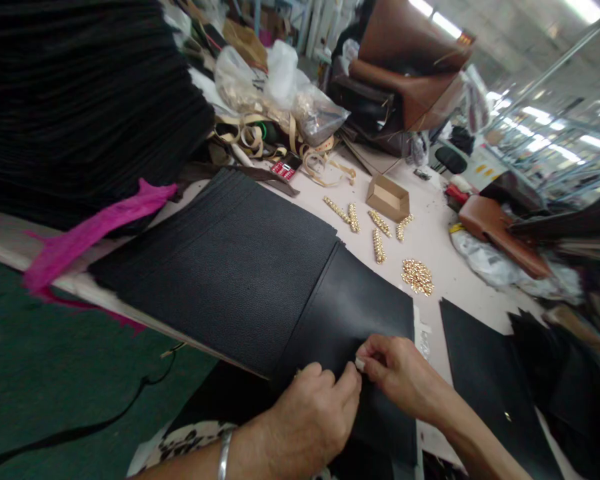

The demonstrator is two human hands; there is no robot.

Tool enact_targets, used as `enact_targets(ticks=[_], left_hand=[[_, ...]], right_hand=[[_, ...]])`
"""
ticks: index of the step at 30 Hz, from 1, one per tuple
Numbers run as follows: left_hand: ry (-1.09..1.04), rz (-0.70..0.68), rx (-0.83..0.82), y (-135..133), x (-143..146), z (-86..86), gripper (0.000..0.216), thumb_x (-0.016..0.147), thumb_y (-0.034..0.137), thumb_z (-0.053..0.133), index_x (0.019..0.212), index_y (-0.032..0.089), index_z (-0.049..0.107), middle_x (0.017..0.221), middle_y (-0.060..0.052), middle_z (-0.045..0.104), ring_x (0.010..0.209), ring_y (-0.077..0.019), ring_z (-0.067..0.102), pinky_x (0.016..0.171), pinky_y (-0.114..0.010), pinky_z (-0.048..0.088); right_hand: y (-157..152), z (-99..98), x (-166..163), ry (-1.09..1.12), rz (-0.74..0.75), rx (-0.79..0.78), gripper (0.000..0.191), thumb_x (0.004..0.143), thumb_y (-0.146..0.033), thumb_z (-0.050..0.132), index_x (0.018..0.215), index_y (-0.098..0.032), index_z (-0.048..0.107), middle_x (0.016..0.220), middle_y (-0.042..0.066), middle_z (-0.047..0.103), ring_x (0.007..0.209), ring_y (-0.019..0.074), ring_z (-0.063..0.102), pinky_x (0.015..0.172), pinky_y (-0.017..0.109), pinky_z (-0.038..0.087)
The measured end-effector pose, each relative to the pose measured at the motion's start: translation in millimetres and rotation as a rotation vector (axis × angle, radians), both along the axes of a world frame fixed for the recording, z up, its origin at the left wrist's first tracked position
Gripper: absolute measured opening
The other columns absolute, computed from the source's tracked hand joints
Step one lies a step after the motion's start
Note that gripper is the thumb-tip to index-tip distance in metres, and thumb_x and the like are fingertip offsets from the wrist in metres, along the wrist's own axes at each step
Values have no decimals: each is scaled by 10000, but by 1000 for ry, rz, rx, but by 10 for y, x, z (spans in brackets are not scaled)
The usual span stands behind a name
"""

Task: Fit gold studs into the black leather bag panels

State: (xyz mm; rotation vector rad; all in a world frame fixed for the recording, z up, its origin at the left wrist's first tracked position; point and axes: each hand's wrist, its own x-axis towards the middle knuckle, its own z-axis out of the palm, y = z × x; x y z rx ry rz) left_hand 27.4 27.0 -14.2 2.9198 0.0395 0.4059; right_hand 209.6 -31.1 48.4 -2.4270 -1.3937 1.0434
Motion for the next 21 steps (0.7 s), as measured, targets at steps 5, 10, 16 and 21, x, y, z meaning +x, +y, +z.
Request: enact_targets(ticks=[5,10,16,21], left_hand=[[-20,9,-18,12,15,-20,394,972,241,411,1291,65,561,1296,-121,624,719,-176,561,588,-367,360],[13,-6,-53,18,18,-20,412,970,250,421,1321,67,535,1333,-124,610,744,-180,580,609,-363,387],[57,11,-143,26,42,-62,459,923,319,531,1322,93,541,1303,-119,637,827,-208,639,693,-373,438],[54,88,-208,36,68,-61,406,805,226,681,1207,202,622,1121,-39,699,827,-205,646,718,-343,447]], right_hand=[[131,28,45,-15,-1,-131,115,811,-134,563,759,-185,653,631,11,653,602,146,587,548,240,371],[215,22,69,-32,8,-187,87,782,-110,586,751,-190,603,593,1,630,551,134,552,512,229,348],[97,-23,14,18,-69,-20,73,769,-136,620,809,-193,643,632,-10,634,580,130,563,524,222,369],[-317,-111,183,-114,-277,308,231,829,-314,642,1030,-204,675,899,41,699,785,185,648,740,295,481]])
